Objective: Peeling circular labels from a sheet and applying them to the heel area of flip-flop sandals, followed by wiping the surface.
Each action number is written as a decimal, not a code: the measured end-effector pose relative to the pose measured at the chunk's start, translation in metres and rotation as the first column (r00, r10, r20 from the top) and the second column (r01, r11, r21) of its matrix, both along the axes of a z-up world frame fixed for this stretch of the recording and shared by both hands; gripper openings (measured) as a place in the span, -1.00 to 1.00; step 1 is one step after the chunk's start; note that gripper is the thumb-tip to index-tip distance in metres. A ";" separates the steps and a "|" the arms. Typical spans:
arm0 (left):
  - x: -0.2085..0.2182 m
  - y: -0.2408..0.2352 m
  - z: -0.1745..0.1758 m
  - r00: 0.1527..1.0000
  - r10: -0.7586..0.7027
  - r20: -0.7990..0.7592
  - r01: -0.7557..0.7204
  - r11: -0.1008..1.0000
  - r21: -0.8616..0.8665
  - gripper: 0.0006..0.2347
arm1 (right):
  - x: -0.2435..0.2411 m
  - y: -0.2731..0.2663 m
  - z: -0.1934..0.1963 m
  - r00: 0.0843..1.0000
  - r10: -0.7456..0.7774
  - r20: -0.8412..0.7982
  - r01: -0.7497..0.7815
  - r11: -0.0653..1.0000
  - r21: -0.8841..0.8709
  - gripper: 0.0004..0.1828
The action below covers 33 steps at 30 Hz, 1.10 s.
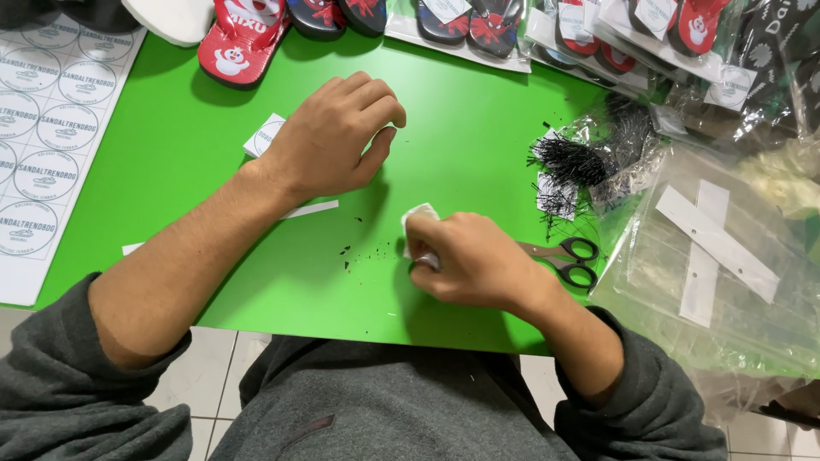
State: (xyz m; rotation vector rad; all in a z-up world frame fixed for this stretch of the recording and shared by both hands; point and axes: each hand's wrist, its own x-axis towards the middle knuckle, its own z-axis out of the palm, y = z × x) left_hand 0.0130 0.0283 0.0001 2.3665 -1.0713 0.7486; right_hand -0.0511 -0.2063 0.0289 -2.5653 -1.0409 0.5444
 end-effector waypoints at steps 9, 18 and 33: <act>0.001 0.001 0.000 1.000 0.009 -0.008 -0.009 1.000 0.005 -0.94 | -0.014 0.006 -0.002 0.952 0.218 0.214 -0.284 0.889 0.358 -0.85; 0.008 0.001 -0.015 0.986 0.158 0.053 -0.161 0.986 0.044 -0.92 | 0.027 -0.029 -0.017 0.780 -0.239 0.578 0.175 0.971 0.165 -0.80; 0.017 0.002 -0.023 0.953 0.299 0.055 -0.298 0.954 -0.021 -0.84 | 0.040 -0.039 -0.019 0.745 -0.296 0.597 0.332 0.942 0.053 -0.49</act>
